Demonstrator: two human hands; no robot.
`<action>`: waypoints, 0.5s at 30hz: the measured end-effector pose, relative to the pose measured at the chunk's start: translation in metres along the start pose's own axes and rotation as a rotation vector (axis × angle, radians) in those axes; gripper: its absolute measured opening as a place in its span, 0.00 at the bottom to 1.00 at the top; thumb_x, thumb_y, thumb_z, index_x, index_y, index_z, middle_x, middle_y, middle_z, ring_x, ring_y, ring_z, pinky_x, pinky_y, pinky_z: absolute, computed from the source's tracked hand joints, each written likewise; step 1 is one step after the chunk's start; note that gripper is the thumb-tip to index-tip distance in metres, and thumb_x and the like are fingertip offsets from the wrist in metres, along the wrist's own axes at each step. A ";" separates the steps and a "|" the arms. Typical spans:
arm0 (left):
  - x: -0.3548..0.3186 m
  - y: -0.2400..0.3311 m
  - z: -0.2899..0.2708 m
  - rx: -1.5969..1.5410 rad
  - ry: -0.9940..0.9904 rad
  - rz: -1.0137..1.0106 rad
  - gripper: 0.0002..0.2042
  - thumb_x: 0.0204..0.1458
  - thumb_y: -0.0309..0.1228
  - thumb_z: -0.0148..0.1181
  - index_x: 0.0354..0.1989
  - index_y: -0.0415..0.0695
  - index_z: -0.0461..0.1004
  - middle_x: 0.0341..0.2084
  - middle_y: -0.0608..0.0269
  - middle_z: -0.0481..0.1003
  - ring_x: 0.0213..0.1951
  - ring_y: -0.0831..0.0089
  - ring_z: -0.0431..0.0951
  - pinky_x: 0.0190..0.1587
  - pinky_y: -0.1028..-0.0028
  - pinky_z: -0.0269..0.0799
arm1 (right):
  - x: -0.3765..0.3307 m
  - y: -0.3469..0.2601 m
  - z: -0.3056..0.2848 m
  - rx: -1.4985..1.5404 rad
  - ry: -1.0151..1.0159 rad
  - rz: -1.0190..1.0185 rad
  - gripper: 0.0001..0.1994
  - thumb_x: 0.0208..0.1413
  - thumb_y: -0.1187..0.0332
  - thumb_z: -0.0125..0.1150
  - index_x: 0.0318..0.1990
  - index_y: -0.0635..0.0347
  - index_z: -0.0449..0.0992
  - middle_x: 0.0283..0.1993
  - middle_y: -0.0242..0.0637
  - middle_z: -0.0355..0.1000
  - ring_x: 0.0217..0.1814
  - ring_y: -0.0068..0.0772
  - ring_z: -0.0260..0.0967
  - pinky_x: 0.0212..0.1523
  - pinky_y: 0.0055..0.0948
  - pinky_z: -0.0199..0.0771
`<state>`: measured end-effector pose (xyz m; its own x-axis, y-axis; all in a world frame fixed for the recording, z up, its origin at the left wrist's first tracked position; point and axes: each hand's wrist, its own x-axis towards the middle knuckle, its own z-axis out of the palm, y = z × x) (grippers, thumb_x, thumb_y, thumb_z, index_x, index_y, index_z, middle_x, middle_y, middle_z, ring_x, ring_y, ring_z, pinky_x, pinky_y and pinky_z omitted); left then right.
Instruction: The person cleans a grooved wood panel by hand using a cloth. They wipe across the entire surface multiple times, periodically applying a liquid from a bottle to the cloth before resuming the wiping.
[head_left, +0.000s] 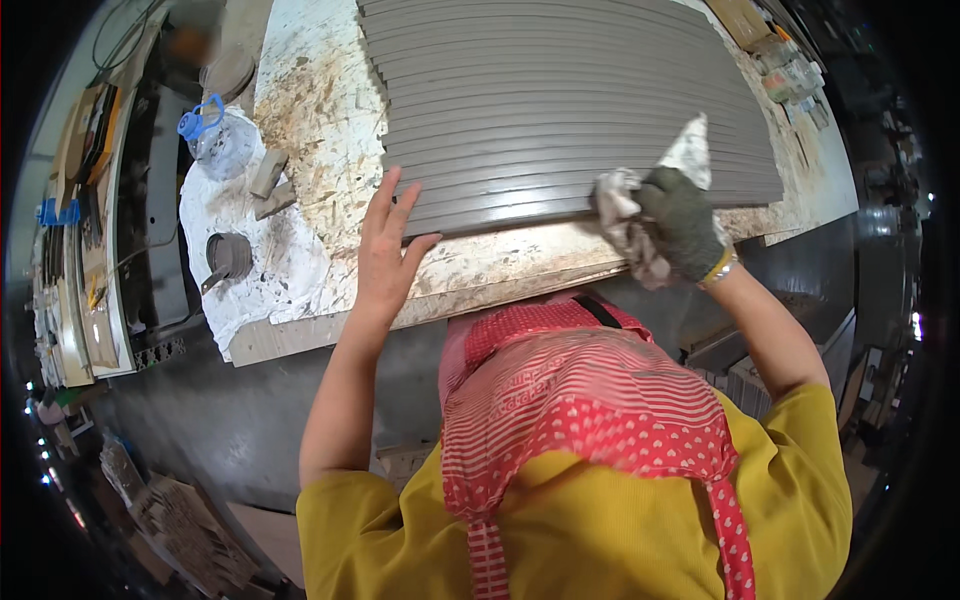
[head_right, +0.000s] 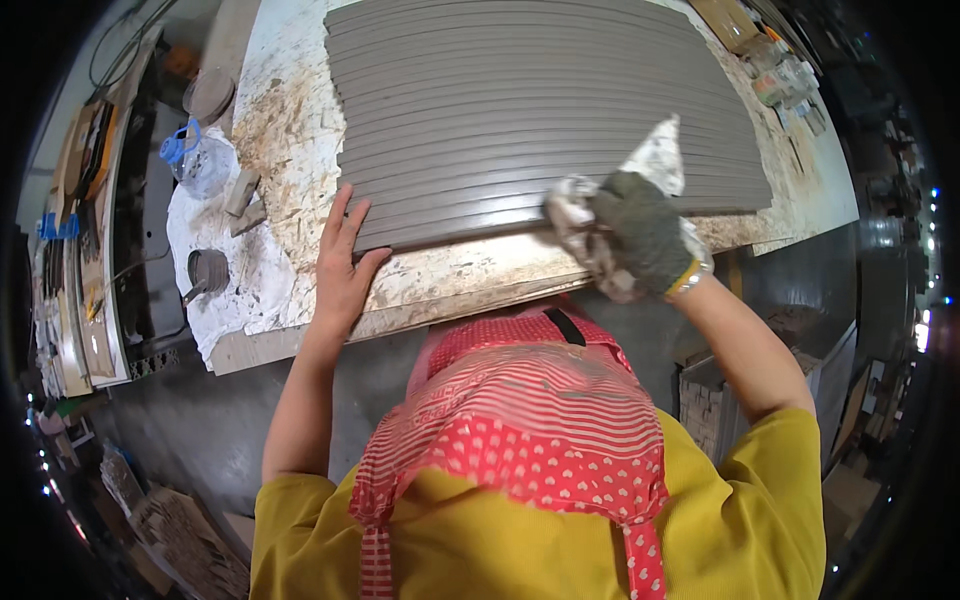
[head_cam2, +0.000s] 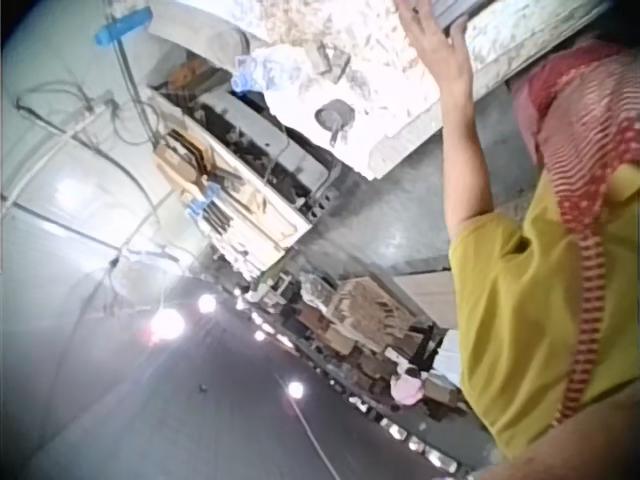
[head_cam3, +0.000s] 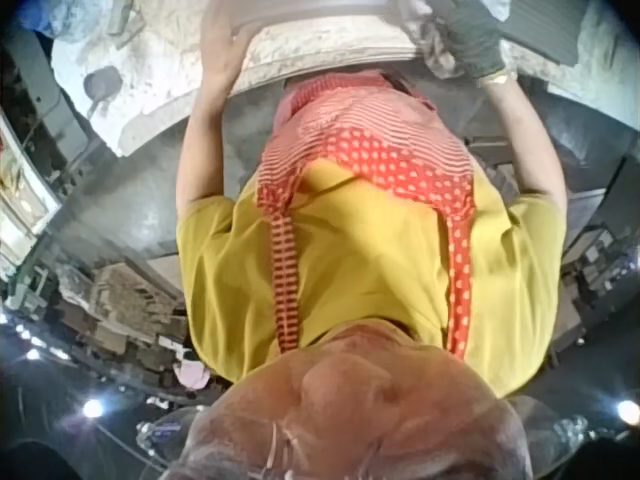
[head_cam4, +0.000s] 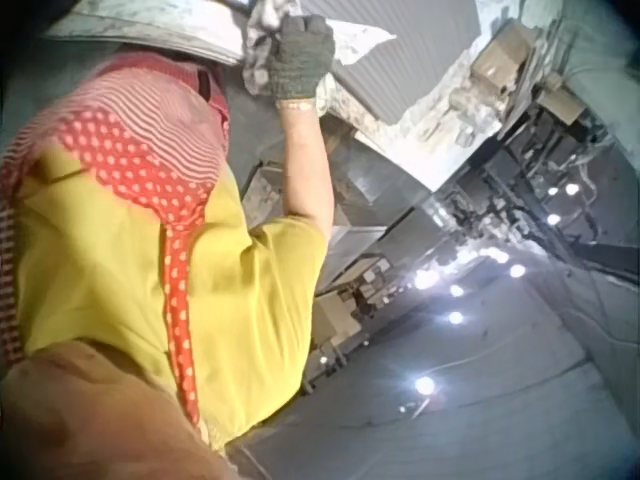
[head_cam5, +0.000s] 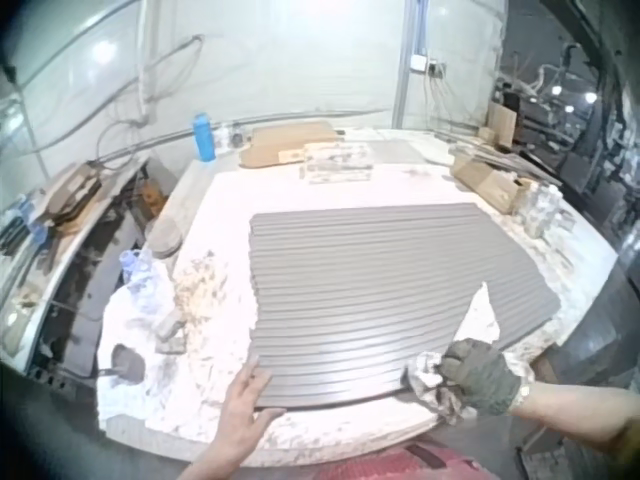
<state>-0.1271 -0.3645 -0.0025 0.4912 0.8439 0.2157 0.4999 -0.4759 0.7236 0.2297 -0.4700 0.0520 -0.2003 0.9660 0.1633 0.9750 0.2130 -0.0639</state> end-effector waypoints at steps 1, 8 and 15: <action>-0.001 0.000 0.001 0.000 0.002 -0.001 0.30 0.44 0.21 0.63 0.59 0.43 0.65 0.66 0.58 0.54 0.67 0.57 0.54 0.66 0.65 0.54 | 0.016 -0.025 -0.007 0.026 -0.049 -0.048 0.14 0.36 0.67 0.68 0.34 0.54 0.76 0.35 0.33 0.69 0.36 0.32 0.69 0.34 0.31 0.73; 0.004 -0.002 -0.005 0.050 -0.073 -0.026 0.29 0.46 0.22 0.61 0.60 0.43 0.63 0.67 0.58 0.53 0.66 0.57 0.55 0.65 0.66 0.55 | 0.095 -0.136 0.016 0.243 -0.031 -0.314 0.12 0.50 0.64 0.54 0.41 0.56 0.73 0.34 0.41 0.70 0.34 0.40 0.70 0.34 0.36 0.69; 0.002 0.004 -0.010 0.084 -0.071 0.020 0.29 0.47 0.23 0.61 0.61 0.43 0.62 0.67 0.58 0.53 0.65 0.56 0.56 0.64 0.64 0.57 | 0.039 -0.060 0.011 0.104 0.045 -0.199 0.14 0.45 0.63 0.62 0.41 0.54 0.76 0.29 0.33 0.69 0.30 0.27 0.68 0.30 0.26 0.70</action>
<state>-0.1313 -0.3622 0.0069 0.5495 0.8159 0.1799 0.5460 -0.5137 0.6618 0.1622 -0.4429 0.0510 -0.3810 0.8964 0.2266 0.9010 0.4149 -0.1267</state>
